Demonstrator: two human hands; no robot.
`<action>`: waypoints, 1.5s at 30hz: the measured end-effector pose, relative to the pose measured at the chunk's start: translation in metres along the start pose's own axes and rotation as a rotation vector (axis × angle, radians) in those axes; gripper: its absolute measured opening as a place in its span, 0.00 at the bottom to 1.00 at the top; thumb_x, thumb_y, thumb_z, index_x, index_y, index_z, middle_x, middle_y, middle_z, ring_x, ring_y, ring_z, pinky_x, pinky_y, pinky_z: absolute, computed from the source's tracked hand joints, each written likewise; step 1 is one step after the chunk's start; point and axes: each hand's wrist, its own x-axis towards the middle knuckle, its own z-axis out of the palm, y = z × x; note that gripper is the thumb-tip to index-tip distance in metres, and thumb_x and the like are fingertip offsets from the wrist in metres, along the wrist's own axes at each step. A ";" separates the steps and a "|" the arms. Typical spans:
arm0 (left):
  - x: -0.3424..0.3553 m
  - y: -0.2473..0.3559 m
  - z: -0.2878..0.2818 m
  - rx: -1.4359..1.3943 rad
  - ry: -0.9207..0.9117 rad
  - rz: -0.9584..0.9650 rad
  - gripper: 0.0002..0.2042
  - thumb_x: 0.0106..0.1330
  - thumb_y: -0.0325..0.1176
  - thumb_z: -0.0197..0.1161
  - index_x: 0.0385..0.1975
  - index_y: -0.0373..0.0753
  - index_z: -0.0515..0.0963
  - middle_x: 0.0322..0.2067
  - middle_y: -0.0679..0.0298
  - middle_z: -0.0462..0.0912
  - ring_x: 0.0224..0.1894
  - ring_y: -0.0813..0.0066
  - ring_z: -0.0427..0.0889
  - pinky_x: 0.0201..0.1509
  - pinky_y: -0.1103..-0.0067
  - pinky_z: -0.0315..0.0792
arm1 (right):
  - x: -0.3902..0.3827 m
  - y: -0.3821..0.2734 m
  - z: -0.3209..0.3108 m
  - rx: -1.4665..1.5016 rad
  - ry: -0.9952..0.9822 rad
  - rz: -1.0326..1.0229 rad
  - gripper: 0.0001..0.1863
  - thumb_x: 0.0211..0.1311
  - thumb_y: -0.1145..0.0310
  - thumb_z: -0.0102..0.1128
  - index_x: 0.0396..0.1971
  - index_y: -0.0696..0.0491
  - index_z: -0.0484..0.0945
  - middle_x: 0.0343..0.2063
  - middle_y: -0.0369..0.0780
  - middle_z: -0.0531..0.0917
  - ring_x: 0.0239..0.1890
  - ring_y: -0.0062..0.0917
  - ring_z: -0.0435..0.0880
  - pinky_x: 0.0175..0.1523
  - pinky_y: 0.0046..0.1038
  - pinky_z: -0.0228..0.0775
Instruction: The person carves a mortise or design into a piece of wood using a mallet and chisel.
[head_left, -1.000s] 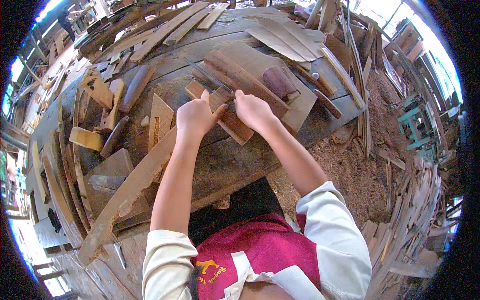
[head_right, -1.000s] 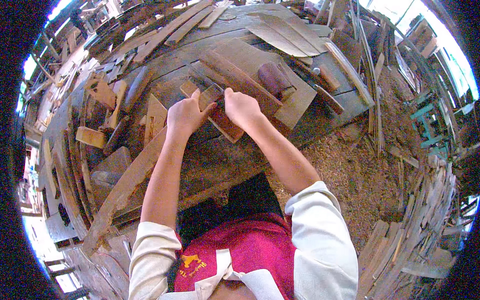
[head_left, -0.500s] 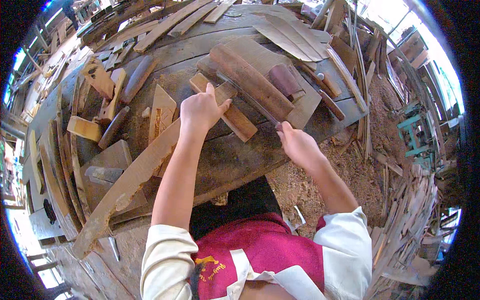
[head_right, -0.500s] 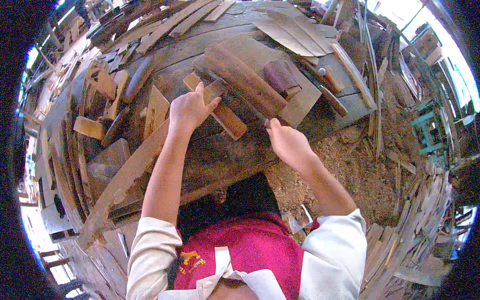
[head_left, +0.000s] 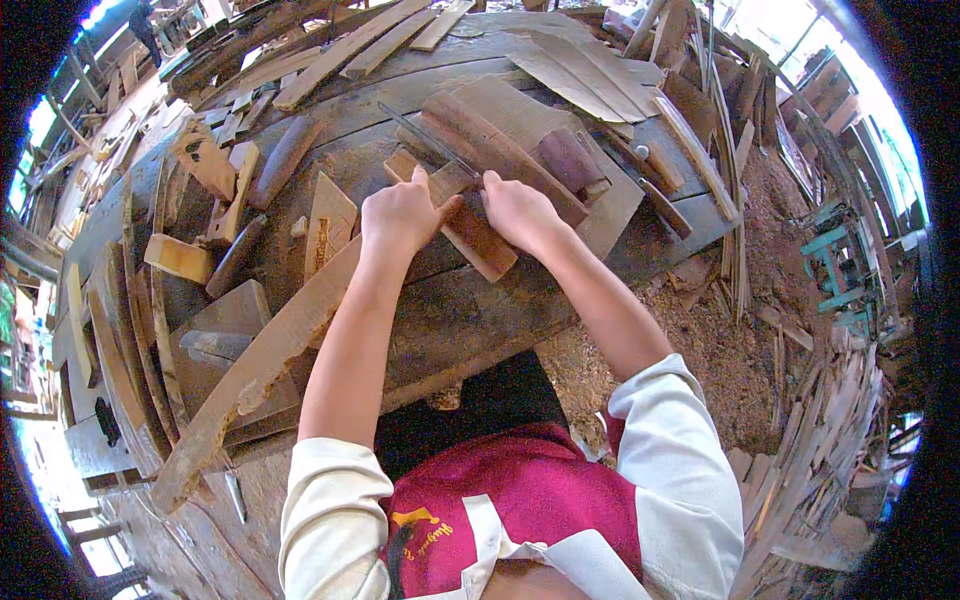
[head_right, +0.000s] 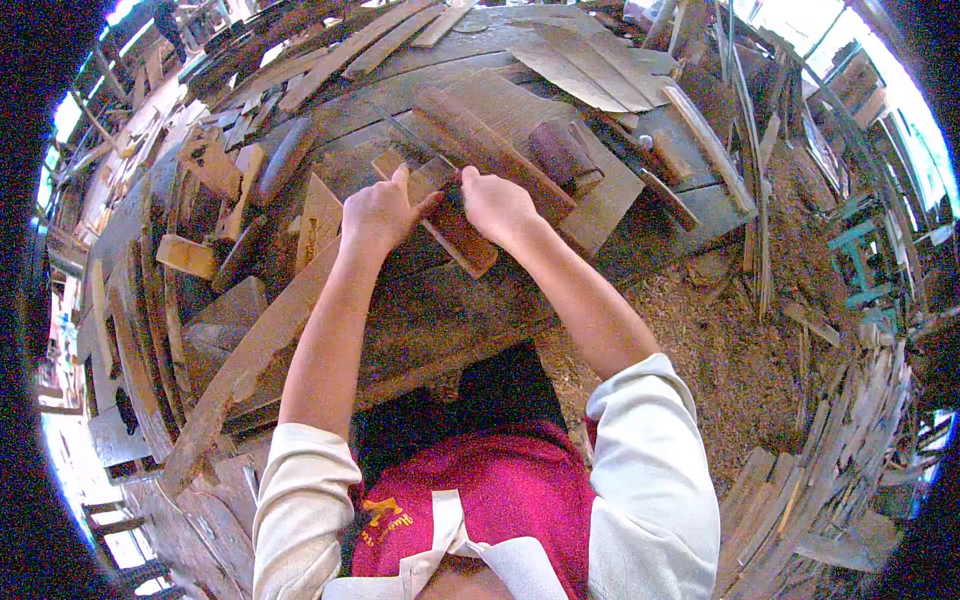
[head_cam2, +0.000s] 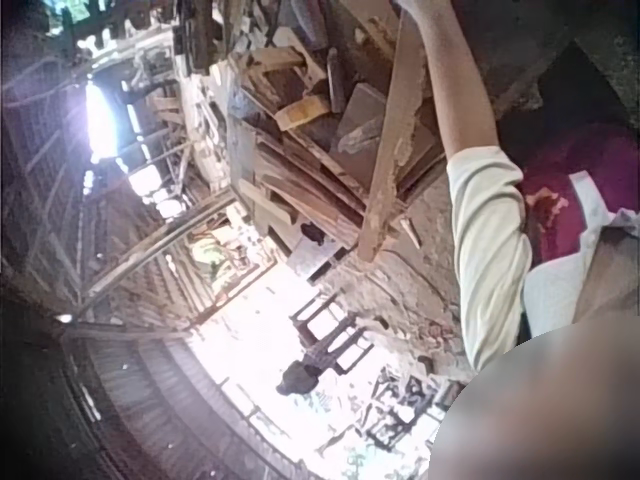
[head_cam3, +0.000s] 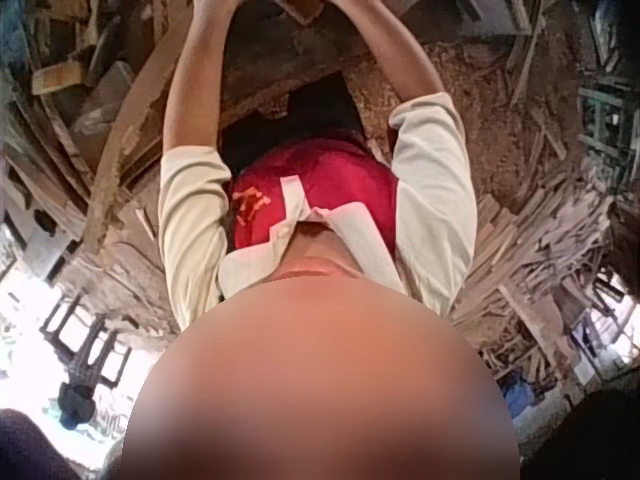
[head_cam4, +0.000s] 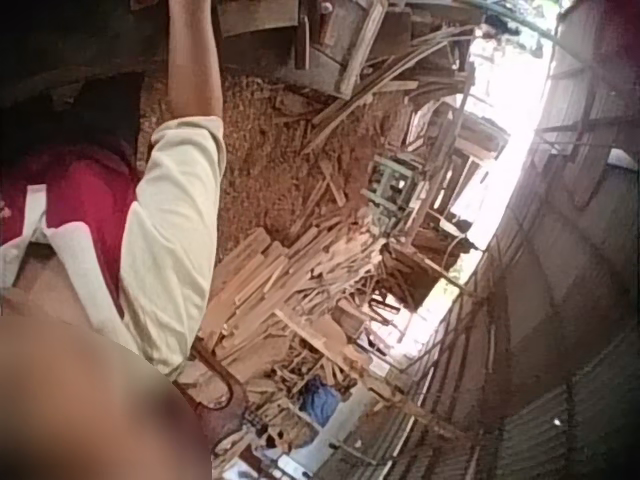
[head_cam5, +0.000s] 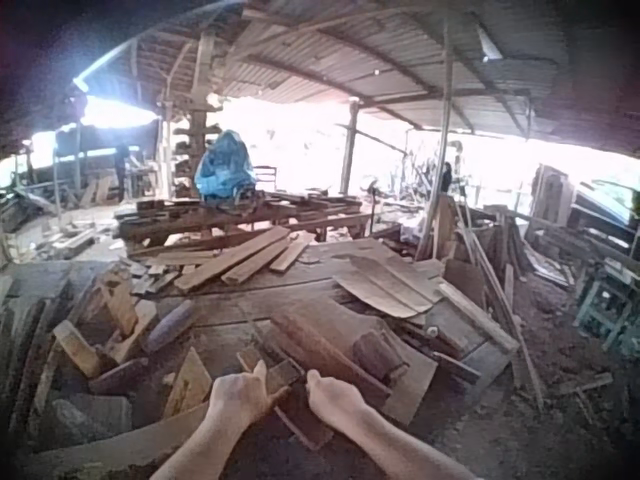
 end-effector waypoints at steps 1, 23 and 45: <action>-0.001 -0.004 0.002 -0.002 -0.006 -0.011 0.37 0.56 0.64 0.46 0.57 0.39 0.63 0.32 0.51 0.81 0.37 0.58 0.81 0.39 0.66 0.74 | -0.008 0.001 0.002 0.007 -0.013 0.010 0.11 0.60 0.70 0.35 0.34 0.60 0.66 0.28 0.54 0.79 0.34 0.48 0.79 0.38 0.46 0.70; 0.001 -0.001 -0.002 -0.052 -0.014 -0.021 0.36 0.57 0.62 0.47 0.56 0.38 0.63 0.32 0.53 0.81 0.38 0.57 0.80 0.41 0.65 0.73 | 0.012 -0.001 0.006 -0.058 0.024 -0.029 0.11 0.61 0.68 0.37 0.34 0.60 0.66 0.26 0.53 0.79 0.31 0.48 0.80 0.36 0.46 0.70; 0.011 -0.021 0.000 -0.029 0.056 -0.032 0.32 0.58 0.61 0.46 0.45 0.35 0.70 0.29 0.51 0.81 0.35 0.55 0.80 0.38 0.64 0.73 | 0.024 -0.009 -0.002 -0.029 -0.032 -0.042 0.12 0.62 0.66 0.37 0.35 0.59 0.67 0.28 0.54 0.79 0.34 0.48 0.79 0.39 0.47 0.70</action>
